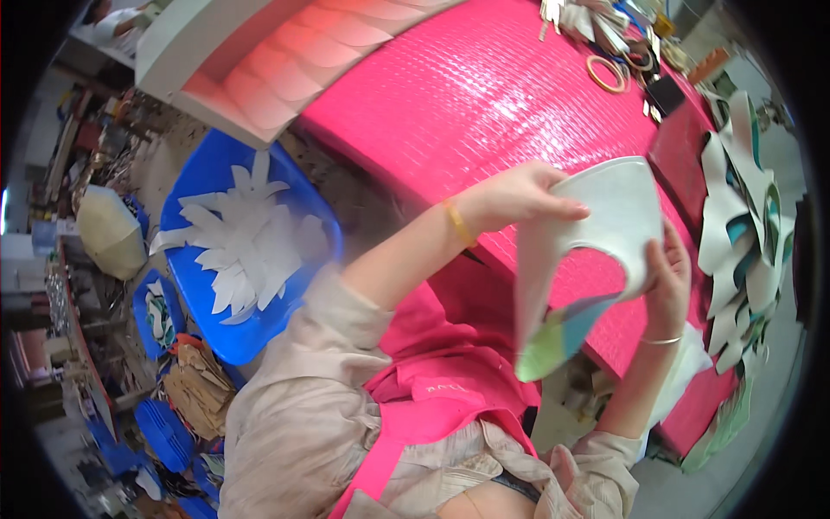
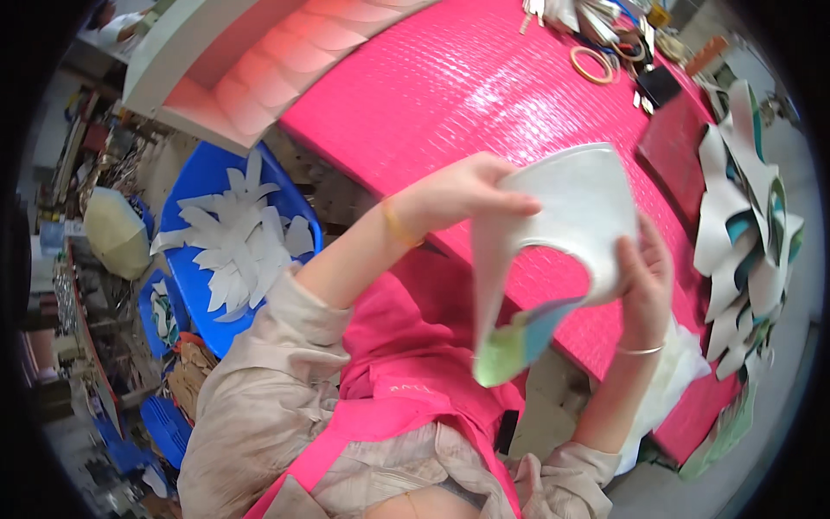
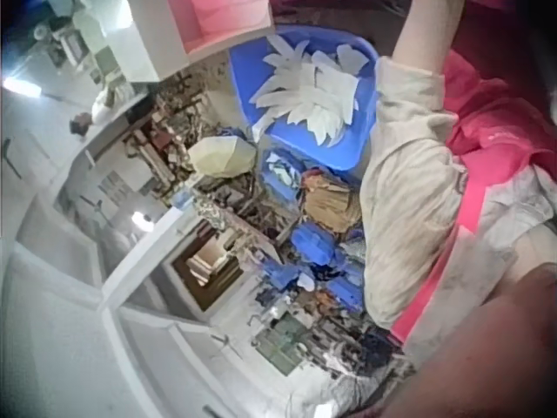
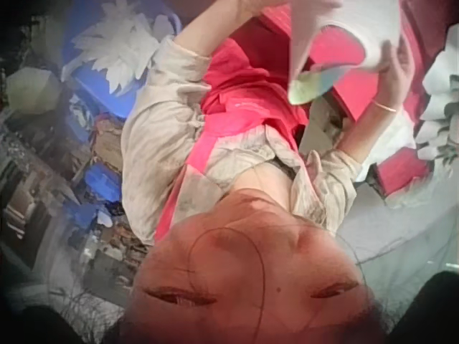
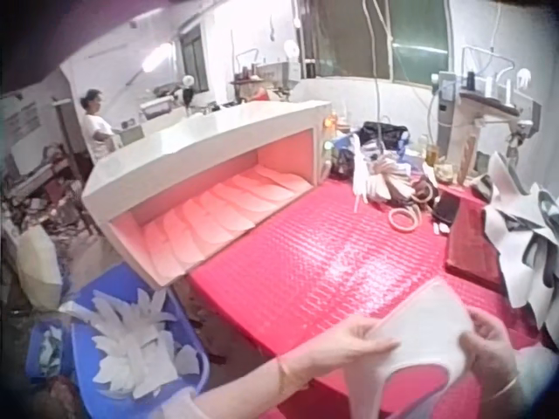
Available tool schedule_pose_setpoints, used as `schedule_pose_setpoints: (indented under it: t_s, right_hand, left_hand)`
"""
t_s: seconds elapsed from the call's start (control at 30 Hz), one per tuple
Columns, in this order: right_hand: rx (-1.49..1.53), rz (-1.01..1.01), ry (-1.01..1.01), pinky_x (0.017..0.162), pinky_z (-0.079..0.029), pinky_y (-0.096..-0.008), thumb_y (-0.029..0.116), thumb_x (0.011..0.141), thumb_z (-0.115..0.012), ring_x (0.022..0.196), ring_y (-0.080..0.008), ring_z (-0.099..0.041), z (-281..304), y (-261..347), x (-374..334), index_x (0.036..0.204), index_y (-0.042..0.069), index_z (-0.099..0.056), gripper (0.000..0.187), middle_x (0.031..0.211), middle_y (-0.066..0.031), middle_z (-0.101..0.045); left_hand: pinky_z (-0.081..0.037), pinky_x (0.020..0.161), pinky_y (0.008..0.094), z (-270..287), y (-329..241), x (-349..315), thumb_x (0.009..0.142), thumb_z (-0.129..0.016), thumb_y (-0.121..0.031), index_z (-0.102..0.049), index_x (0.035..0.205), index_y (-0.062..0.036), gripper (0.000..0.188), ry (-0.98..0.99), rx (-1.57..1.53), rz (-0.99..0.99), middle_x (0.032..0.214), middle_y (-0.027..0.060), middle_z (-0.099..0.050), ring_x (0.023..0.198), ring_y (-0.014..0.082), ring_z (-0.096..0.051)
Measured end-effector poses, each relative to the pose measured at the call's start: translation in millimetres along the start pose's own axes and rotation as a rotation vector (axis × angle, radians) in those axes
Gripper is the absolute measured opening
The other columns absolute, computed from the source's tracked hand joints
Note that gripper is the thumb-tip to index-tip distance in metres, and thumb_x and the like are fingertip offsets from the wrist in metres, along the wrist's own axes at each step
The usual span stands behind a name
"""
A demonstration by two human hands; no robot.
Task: The person assembles shoe components by hand on a pink work surface. They pick up a white shoe upper, insert a light green insole, and press the edges to fit. They repeat the process with another shoe upper, handling each piece individually and placing finished units aside.
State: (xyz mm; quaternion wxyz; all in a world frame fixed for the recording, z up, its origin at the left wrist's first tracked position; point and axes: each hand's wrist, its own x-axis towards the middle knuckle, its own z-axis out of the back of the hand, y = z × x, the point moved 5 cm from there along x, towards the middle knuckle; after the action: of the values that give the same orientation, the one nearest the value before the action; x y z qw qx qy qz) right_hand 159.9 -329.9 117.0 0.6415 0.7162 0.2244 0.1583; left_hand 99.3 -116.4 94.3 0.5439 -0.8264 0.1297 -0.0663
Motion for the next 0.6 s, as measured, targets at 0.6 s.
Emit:
schedule_pose_setpoints:
  t_s: [0.6]
  right_hand:
    - [-0.944, 0.469, -0.127, 0.077, -0.045, -0.0268, 0.005, 0.089, -0.048, 0.084, -0.0153, -0.056, 36.4, 14.2, 91.8, 0.108, 0.0, -0.057, 0.022, 0.099, -0.0097, -0.056]
  left_hand:
    - [-0.047, 0.079, 0.038, 268.5, -67.8, -166.5, 0.077, -0.059, -0.016, -0.062, 0.1, -0.0046, 0.026, -1.343, 1.843, -0.326, 0.097, 0.0142, -0.063, 0.091, 0.0308, -0.059]
